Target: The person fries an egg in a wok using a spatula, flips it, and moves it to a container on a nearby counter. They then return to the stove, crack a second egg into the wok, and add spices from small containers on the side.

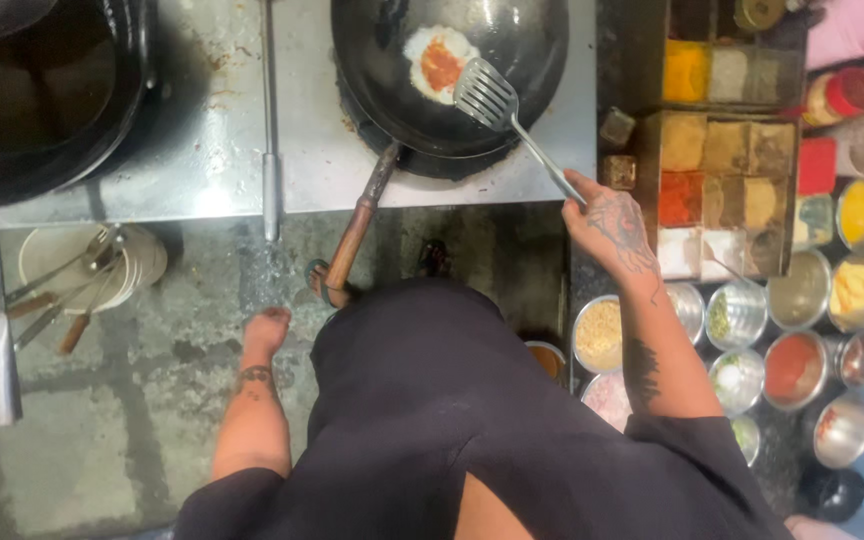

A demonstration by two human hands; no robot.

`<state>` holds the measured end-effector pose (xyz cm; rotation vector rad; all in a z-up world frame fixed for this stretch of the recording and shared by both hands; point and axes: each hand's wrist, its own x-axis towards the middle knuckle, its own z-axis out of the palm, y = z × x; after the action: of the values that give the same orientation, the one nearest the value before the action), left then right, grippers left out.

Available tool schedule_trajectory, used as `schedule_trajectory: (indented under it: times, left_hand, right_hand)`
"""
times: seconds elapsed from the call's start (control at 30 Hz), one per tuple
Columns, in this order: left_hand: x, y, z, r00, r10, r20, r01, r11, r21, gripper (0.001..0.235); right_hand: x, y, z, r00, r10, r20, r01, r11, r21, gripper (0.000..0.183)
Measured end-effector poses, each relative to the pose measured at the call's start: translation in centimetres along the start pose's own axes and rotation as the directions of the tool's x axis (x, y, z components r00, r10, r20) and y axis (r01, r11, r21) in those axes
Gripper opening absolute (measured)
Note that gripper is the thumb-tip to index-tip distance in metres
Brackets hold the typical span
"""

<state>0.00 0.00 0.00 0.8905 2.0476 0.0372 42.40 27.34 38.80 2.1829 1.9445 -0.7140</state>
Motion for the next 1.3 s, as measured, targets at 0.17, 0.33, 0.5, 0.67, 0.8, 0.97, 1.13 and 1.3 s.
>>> schedule_trajectory:
  times: [0.17, 0.33, 0.5, 0.67, 0.8, 0.97, 1.13, 1.3]
  left_hand:
    - [3.3, 0.4, -2.3, 0.999, -0.027, 0.035, 0.025, 0.997, 0.071, 0.050]
    - [3.5, -0.6, -2.5, 0.997, -0.031, 0.068, 0.028, 0.999, 0.040, 0.049]
    - [1.4, -2.9, -2.3, 0.993, -0.078, 0.093, 0.077, 0.997, 0.018, 0.046]
    - [-1.7, -5.3, -1.5, 0.986, -0.155, 0.058, 0.155, 0.988, 0.001, 0.046]
    - [-4.3, -6.5, 0.4, 0.975, -0.208, 0.071, 0.213, 0.975, -0.061, 0.042]
    - [-5.8, -6.3, 4.0, 0.972, -0.223, 0.068, 0.229, 0.968, -0.097, 0.041]
    - [-6.6, -4.2, 5.8, 0.987, -0.160, 0.021, 0.161, 0.977, -0.142, 0.042]
    - [-7.1, -1.0, 5.2, 0.988, -0.157, 0.005, 0.157, 0.979, -0.126, 0.040]
  right_hand:
    - [1.7, 3.4, 1.7, 0.983, -0.084, -0.163, 0.089, 0.996, 0.026, 0.049]
    - [7.9, 3.1, -0.7, 0.996, 0.088, -0.007, -0.088, 0.992, -0.090, 0.044]
    - [11.9, 0.6, -4.2, 0.998, -0.068, 0.009, 0.068, 0.971, -0.228, 0.042]
    - [12.1, -3.2, -5.9, 0.972, 0.182, 0.147, -0.143, 0.959, -0.244, 0.042]
    - [12.8, -1.7, -5.7, 0.952, 0.151, 0.266, -0.117, 0.983, -0.142, 0.041]
    - [15.6, 2.2, -3.9, 0.899, 0.068, 0.432, -0.099, 0.994, 0.051, 0.040]
    - [17.0, 4.0, -0.4, 0.869, 0.008, 0.495, -0.146, 0.960, 0.240, 0.041]
    - [18.0, 4.7, 3.1, 0.835, -0.083, 0.543, -0.162, 0.907, 0.388, 0.045]
